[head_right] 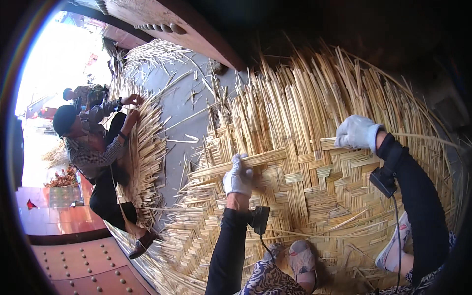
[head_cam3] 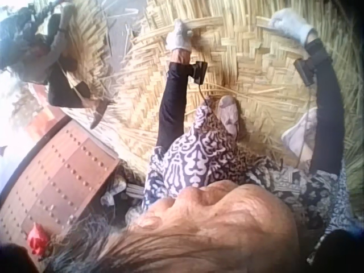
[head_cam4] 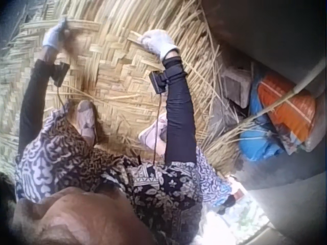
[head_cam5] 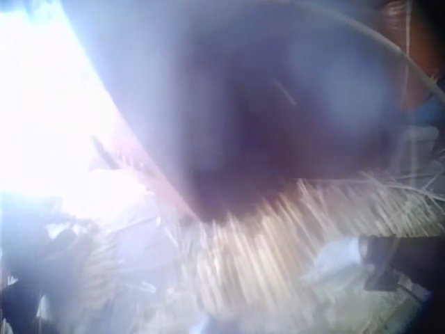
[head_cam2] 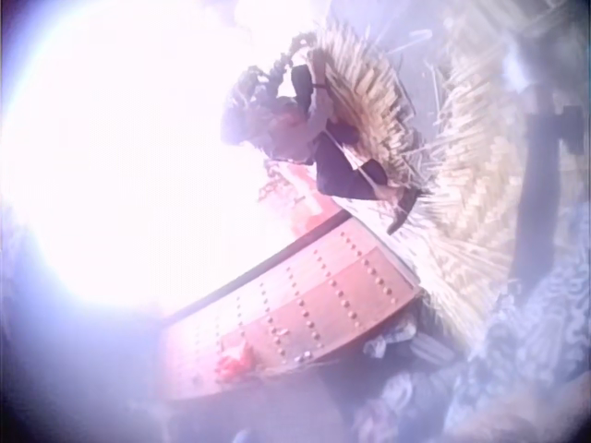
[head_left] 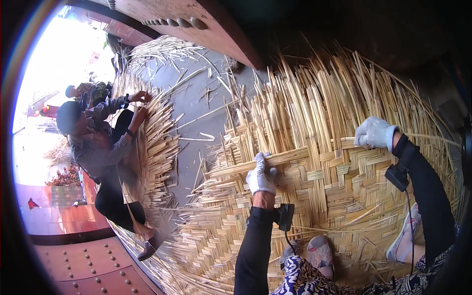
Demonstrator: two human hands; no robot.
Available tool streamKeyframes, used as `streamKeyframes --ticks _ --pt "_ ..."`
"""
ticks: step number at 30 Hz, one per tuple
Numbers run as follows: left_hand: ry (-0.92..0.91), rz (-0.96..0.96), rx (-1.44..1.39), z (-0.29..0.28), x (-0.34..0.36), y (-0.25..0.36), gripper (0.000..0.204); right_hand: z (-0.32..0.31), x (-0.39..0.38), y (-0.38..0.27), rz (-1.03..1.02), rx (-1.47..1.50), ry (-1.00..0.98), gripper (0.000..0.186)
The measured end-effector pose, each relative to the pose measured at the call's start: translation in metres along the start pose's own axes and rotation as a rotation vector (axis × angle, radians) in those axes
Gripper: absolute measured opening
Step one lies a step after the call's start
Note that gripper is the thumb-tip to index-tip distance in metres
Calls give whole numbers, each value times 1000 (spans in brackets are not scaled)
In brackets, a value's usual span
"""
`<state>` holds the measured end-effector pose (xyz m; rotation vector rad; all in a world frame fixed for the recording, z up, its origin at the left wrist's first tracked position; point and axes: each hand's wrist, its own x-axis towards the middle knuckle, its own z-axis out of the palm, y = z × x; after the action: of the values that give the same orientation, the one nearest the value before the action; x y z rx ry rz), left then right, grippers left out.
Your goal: Weaving thin strips of bamboo into a large floor mat.
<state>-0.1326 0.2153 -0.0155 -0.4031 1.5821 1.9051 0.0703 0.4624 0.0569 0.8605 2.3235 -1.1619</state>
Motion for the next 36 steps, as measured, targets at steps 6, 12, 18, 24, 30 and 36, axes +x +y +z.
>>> streamKeyframes --ticks 6,12,18,24,30,36 --pt "-71 -37 58 0 1 -4 23 -4 2 19 -111 -318 114 19" --pt "-57 198 125 3 -21 11 23 49 28 -39 -524 -465 621 8" --pt "-262 390 238 3 -15 25 26 94 60 -120 -442 -568 342 29" --pt "-423 165 394 9 16 41 43 99 60 -127 -316 -337 436 21" --pt "-336 404 939 30 30 47 34 92 61 -107 -179 114 667 30" --pt "-423 71 783 52 15 53 32 92 53 -106 -198 165 706 30"
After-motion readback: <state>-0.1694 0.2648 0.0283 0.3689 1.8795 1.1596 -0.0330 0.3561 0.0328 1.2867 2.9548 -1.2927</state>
